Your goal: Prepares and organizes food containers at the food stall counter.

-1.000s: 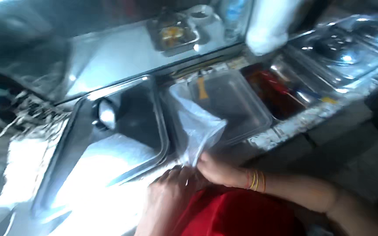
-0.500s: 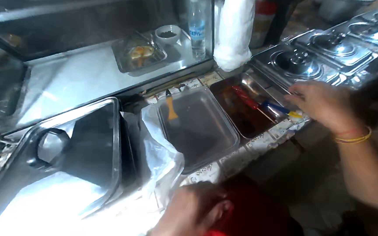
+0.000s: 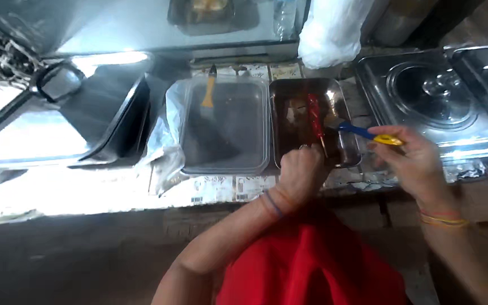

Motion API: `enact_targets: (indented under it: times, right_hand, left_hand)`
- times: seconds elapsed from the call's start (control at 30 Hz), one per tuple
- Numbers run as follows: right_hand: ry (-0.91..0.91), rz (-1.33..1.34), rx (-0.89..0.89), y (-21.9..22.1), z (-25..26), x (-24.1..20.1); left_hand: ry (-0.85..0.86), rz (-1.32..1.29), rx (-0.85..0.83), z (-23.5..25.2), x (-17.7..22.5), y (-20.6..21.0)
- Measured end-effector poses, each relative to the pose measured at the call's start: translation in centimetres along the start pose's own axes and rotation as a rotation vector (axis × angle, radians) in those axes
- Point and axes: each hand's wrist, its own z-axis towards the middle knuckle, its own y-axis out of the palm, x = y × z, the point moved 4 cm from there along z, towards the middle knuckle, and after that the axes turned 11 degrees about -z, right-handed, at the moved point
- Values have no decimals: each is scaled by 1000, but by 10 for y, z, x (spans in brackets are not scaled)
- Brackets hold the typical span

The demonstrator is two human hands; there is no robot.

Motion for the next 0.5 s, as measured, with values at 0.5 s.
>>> enact_targets:
  times: [0.5]
  right_hand:
    - [167, -14, -46, 26, 100, 1]
  left_hand:
    - [-157, 159, 268, -46, -22, -10]
